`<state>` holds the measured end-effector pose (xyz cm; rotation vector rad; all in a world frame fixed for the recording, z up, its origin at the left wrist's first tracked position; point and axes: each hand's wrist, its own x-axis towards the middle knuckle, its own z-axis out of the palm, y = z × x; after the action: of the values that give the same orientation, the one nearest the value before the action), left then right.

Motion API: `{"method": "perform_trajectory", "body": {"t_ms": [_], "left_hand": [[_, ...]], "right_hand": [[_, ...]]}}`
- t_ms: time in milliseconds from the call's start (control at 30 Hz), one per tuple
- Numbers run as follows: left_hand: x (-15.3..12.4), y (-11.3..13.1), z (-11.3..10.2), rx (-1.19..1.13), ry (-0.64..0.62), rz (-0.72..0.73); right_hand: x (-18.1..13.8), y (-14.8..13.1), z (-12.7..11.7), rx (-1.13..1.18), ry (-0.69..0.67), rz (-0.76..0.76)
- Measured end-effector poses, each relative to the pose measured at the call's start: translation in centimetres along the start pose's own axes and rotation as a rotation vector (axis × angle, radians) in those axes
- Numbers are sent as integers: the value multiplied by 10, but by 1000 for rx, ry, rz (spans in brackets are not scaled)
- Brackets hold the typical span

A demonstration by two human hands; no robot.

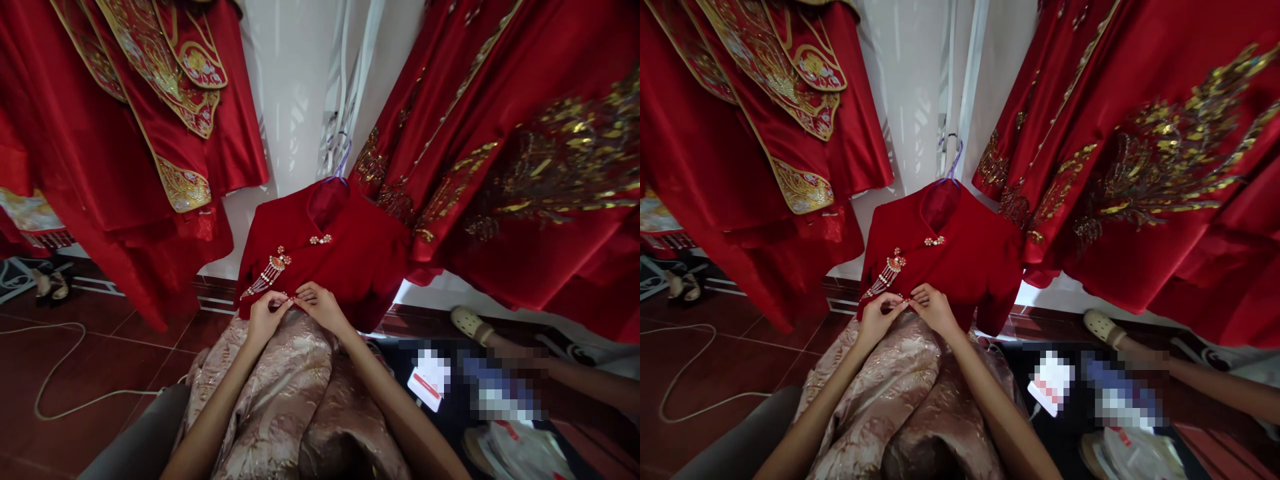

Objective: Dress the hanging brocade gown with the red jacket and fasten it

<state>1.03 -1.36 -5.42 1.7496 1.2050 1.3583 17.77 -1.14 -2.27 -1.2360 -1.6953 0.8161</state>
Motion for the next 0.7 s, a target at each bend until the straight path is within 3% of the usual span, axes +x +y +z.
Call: {"method": "perform_trajectory", "body": {"t_ms": [200,300,367,533,700], "left_hand": [[-3,5,1,-14,57,-29],[0,10,1,-127,13,-66],[9,14,0,-258,-38,-111],[47,25,-3,-502,80,-249],[72,34,-1,-716,41,-293]], "right_hand": [[-2,-5,0,24,-11,23],[-2,-8,-4,52,-27,29],[-1,-10,-9,97,-61,40],[-1,-24,-31,184,-166,83],[-3,-37,-50,189,-230,111]]}}
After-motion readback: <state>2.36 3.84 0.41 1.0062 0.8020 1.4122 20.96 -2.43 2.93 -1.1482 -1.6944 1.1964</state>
